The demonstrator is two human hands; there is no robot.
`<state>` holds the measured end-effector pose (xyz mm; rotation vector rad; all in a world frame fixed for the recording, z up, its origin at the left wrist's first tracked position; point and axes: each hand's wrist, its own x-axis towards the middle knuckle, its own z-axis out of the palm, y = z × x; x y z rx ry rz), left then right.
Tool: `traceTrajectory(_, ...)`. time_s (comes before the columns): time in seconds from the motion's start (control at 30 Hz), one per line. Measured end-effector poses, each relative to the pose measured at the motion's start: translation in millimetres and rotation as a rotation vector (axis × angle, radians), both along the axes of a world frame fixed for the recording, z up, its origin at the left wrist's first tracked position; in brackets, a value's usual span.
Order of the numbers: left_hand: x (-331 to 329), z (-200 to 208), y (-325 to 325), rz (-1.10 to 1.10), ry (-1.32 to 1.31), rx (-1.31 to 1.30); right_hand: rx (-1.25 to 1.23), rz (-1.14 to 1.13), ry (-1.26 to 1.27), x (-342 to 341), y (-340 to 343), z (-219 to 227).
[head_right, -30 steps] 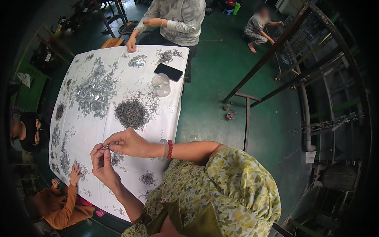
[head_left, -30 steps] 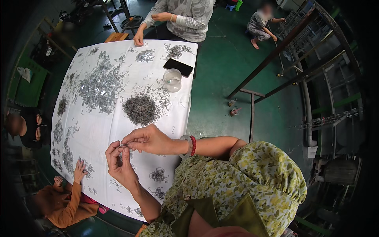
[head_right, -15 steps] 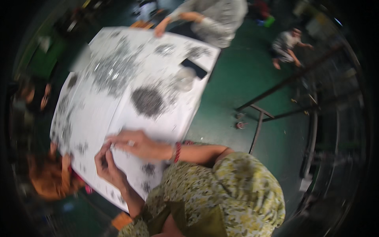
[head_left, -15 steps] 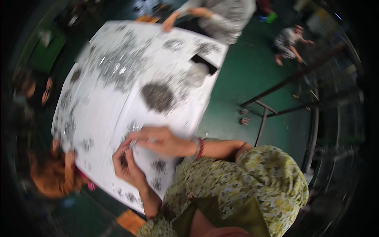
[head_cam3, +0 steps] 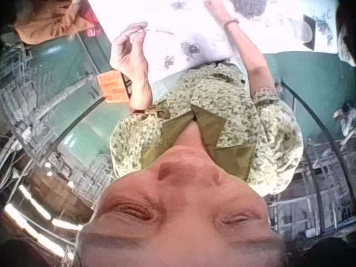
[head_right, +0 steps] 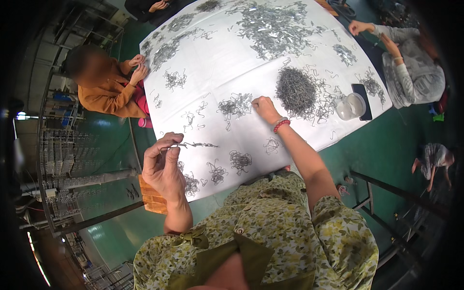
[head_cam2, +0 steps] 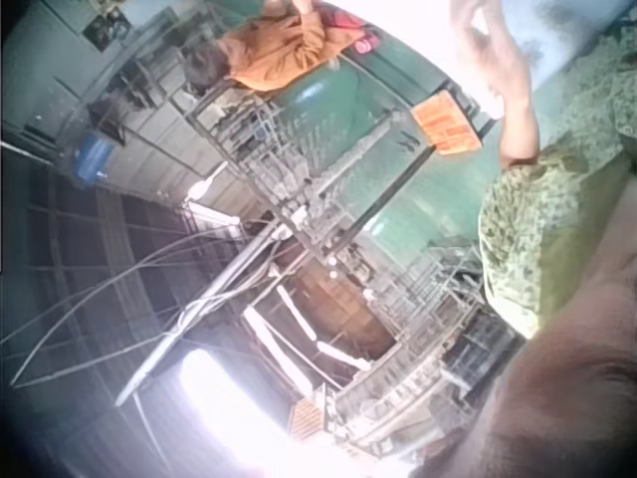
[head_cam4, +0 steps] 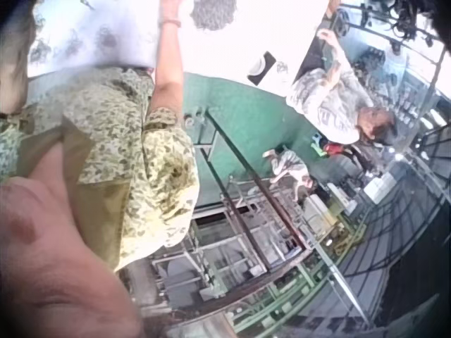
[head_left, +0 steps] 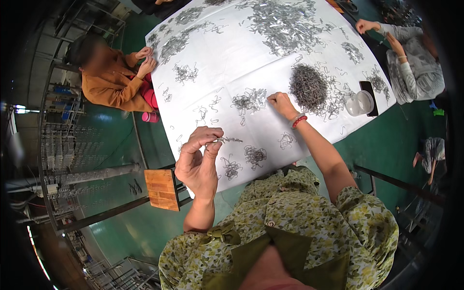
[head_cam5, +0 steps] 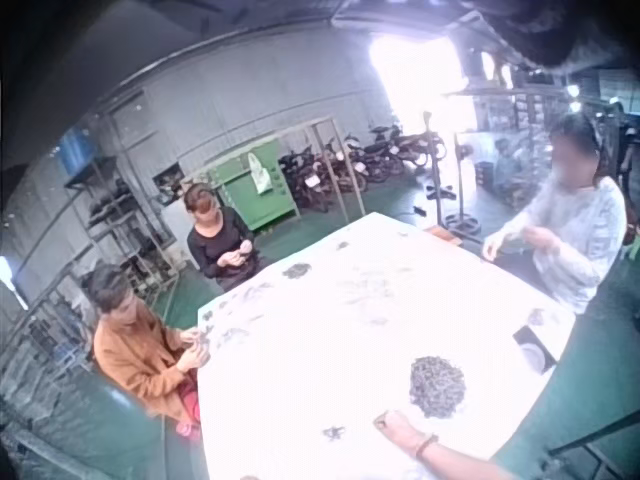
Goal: The person picks small wire pieces from a table and links them together by hand to form a chain. They repeatedly pick, twist, and connect the wires, then hang the completed chain on a nearby metal rack.
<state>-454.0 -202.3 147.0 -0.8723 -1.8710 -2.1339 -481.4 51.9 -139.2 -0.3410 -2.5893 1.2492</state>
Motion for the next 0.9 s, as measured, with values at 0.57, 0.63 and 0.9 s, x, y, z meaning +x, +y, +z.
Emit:
traceTrajectory(0.57,-2.5,-20.6,-49.5,-0.016,0.026,-0.046,0.334,-0.107,-0.2,16.3,-47.9,-9.9)
traceTrajectory(0.63,-0.2,-18.6,-44.0,-0.05,0.004,-0.022,0.276,-0.155,-0.191,22.9,-49.4,-12.7)
traceTrajectory(0.9,14.5,-18.8,-3.1,-0.188,0.065,-0.137,-0.654,-0.265,-0.078,66.5,-39.5,52.7)
